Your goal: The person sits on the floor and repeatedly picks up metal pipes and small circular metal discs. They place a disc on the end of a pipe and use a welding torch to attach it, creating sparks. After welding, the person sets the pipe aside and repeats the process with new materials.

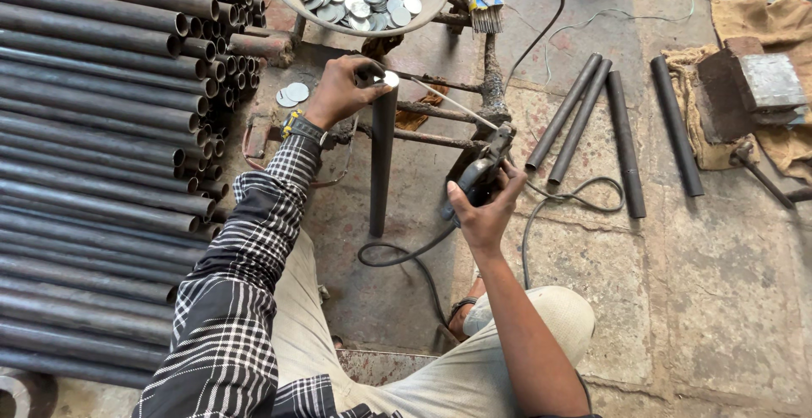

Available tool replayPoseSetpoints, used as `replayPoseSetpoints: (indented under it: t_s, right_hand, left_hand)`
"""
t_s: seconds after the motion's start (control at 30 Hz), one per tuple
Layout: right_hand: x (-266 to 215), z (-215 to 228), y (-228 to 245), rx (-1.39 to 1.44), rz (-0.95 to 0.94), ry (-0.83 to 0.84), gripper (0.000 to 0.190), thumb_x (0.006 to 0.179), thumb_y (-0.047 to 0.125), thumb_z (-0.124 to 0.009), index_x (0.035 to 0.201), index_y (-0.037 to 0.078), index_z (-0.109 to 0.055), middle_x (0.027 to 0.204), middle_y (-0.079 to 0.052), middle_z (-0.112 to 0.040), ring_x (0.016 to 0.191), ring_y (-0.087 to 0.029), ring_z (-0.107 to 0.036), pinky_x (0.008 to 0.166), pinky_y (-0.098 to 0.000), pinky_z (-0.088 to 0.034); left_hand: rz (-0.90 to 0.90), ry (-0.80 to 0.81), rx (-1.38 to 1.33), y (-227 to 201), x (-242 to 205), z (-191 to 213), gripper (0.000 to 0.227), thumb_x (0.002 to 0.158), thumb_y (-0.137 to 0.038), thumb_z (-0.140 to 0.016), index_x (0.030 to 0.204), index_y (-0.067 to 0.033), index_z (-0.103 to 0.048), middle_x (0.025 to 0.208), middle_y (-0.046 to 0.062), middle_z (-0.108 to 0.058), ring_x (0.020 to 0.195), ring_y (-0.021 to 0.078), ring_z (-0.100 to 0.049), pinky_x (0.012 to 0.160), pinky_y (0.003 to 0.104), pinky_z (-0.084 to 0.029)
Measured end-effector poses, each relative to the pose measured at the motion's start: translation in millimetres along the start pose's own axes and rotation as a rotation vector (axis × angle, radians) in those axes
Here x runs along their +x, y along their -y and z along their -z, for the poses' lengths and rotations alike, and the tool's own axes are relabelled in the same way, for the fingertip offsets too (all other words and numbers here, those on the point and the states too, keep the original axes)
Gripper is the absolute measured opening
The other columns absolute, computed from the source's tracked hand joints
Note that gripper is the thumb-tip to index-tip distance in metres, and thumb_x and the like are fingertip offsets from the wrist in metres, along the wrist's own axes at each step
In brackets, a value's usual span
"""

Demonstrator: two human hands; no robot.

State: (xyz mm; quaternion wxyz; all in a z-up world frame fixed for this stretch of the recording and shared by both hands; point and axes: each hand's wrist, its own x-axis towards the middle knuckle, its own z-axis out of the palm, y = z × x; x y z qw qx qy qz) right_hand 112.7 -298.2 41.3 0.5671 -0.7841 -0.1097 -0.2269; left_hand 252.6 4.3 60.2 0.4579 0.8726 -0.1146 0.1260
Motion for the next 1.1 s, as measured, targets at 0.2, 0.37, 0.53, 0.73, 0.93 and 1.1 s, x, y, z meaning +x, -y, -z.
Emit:
replayPoseSetpoints:
  t_s: [0.2, 0.37, 0.53, 0.73, 0.93, 1.1]
  right_hand:
    - [1, -5, 5, -0.009, -0.037, -0.005, 0.077, 0.082, 0.028, -0.085, 0.135, 0.008, -0.034, 0.114, -0.013, -0.062, 0.099, -0.023, -0.070, 0.086, -0.0343, -0.064]
    - [2, -4, 6, 0.006, -0.019, 0.006, 0.075, 0.083, 0.027, -0.085, 0.133, 0.008, -0.033, 0.114, -0.013, -0.062, 0.100, -0.023, -0.070, 0.086, -0.0345, -0.063]
    - [2, -6, 4, 0.024, -0.047, 0.040, 0.071, 0.082, 0.030, -0.085, 0.127, 0.010, -0.034, 0.110, -0.011, -0.062, 0.095, -0.020, -0.071, 0.081, -0.0316, -0.066]
    - [1, -7, 9, 0.021, -0.028, 0.051, 0.070, 0.083, 0.028, -0.084, 0.128, 0.009, -0.034, 0.110, -0.011, -0.061, 0.095, -0.019, -0.070, 0.083, -0.0315, -0.065]
    - [1, -7, 12, 0.038, -0.042, 0.056, 0.071, 0.082, 0.024, -0.084, 0.131, 0.008, -0.035, 0.110, -0.011, -0.061, 0.095, -0.018, -0.068, 0.083, -0.0311, -0.062]
    - [0, -7, 12, 0.035, -0.042, 0.053, 0.072, 0.082, 0.024, -0.085, 0.132, 0.007, -0.036, 0.110, -0.010, -0.060, 0.095, -0.018, -0.067, 0.083, -0.0313, -0.061]
  left_hand:
    - [-0.202, -0.162, 0.020, 7, -7, -6, 0.019, 0.085, -0.017, -0.086, 0.096, -0.0032, -0.081, 0.108, 0.011, -0.075, 0.097, 0.0252, -0.069, 0.077, 0.033, -0.058]
    - [-0.067, -0.123, -0.018, 9, -9, -9, 0.019, 0.086, -0.019, -0.085, 0.100, -0.0062, -0.081, 0.107, 0.008, -0.076, 0.095, 0.0203, -0.072, 0.080, 0.032, -0.059]
    - [-0.097, -0.106, 0.079, 10, -7, -7, 0.018, 0.085, -0.019, -0.086, 0.099, -0.0077, -0.081, 0.107, 0.008, -0.076, 0.100, 0.0236, -0.067, 0.085, 0.036, -0.056]
    - [-0.105, -0.124, 0.251, 14, -9, -6, 0.023, 0.086, -0.028, -0.083, 0.099, -0.0086, -0.080, 0.113, 0.012, -0.071, 0.114, 0.0314, -0.052, 0.099, 0.044, -0.047]
    - [-0.145, -0.155, 0.336, 18, -18, -5, 0.032, 0.087, -0.032, -0.065, 0.108, -0.0129, -0.080, 0.137, 0.018, -0.050, 0.130, 0.0354, -0.039, 0.107, 0.051, -0.035]
    - [-0.327, -0.160, 0.560, 16, -21, 2, 0.036, 0.090, -0.034, -0.064, 0.116, -0.0150, -0.081, 0.139, 0.021, -0.044, 0.133, 0.0371, -0.034, 0.106, 0.050, -0.031]
